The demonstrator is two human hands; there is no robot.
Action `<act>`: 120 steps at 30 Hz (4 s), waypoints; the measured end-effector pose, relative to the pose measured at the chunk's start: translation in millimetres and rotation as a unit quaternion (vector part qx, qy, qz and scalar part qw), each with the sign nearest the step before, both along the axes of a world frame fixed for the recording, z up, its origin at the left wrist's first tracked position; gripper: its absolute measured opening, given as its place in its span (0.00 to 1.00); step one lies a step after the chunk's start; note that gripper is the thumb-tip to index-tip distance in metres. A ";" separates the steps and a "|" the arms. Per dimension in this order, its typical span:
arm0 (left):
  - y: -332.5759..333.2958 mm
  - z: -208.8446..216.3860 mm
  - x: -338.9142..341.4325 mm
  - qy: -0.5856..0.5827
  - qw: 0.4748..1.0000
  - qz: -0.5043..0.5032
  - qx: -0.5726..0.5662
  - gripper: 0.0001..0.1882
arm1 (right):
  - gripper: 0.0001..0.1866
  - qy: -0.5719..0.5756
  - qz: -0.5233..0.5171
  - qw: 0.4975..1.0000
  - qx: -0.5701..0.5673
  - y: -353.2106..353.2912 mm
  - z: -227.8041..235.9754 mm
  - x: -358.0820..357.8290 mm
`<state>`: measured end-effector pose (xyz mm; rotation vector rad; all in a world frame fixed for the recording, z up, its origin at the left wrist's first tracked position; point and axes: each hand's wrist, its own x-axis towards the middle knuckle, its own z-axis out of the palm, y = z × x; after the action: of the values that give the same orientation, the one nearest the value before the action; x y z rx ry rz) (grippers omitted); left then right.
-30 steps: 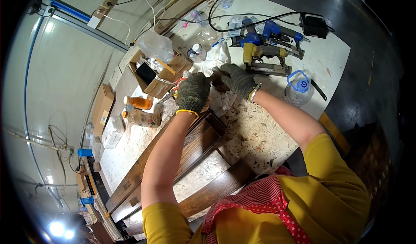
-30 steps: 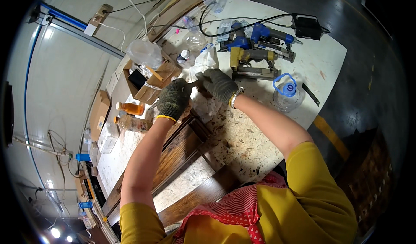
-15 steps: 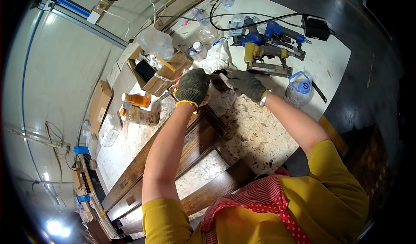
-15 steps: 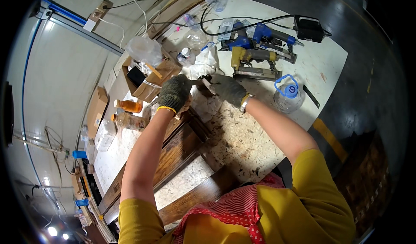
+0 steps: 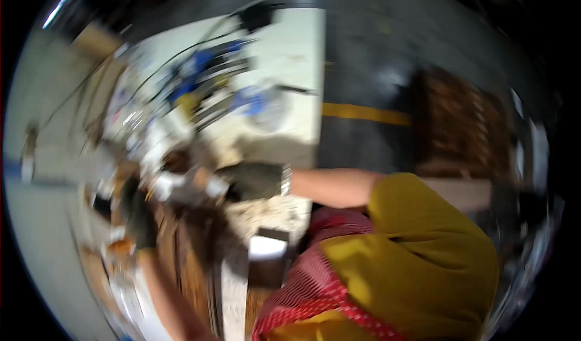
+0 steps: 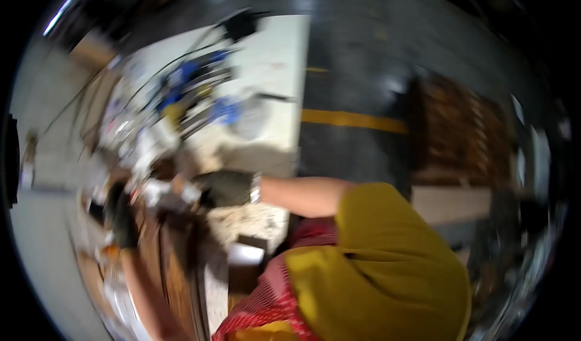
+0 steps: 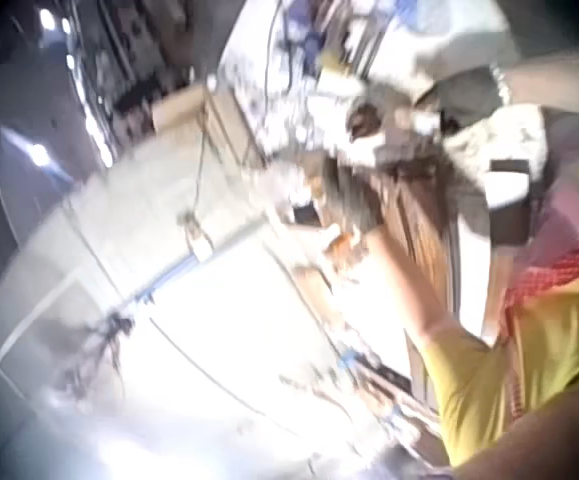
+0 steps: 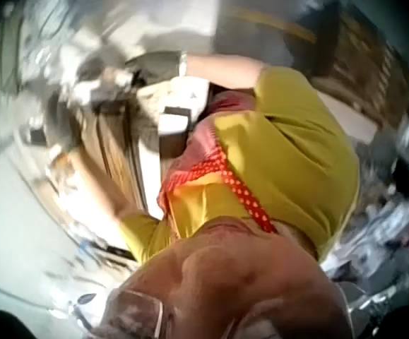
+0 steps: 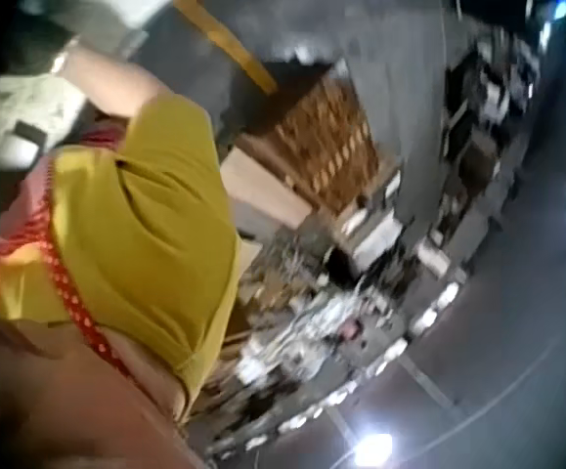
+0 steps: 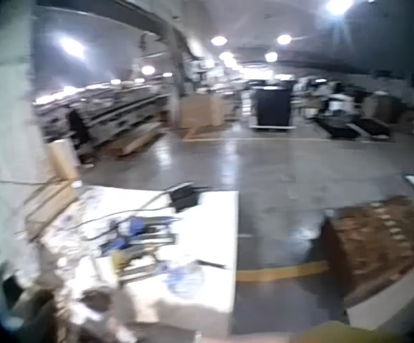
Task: The person wipes several wooden panels with a cloth, moving the cloth across the surfaces and edges while handling the boards one at a time on a workbench.
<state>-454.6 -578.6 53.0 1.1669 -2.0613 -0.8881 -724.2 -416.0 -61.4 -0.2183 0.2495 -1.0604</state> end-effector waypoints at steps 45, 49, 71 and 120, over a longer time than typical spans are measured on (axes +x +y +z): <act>560.5 -58.3 410.4 -0.436 0.864 0.251 0.019 0.15 | 0.26 0.880 -0.202 0.390 -0.181 230.6 9.1 78.4; 559.4 -62.1 415.0 -0.405 0.880 0.248 0.027 0.16 | 0.25 0.883 -0.210 0.321 -0.272 246.6 0.9 97.9; 556.6 -49.7 481.0 -0.175 0.919 0.244 0.256 0.21 | 0.22 0.827 -0.192 0.350 -0.397 380.6 16.9 372.9; 710.2 -15.4 821.8 -0.330 0.924 0.156 0.112 0.21 | 0.20 0.786 -0.262 0.463 -0.315 526.0 28.0 660.3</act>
<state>367.2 131.6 37.6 2.0765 -2.2009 -0.6320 -63.9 110.0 -33.4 -1.9698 1.7125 -1.1921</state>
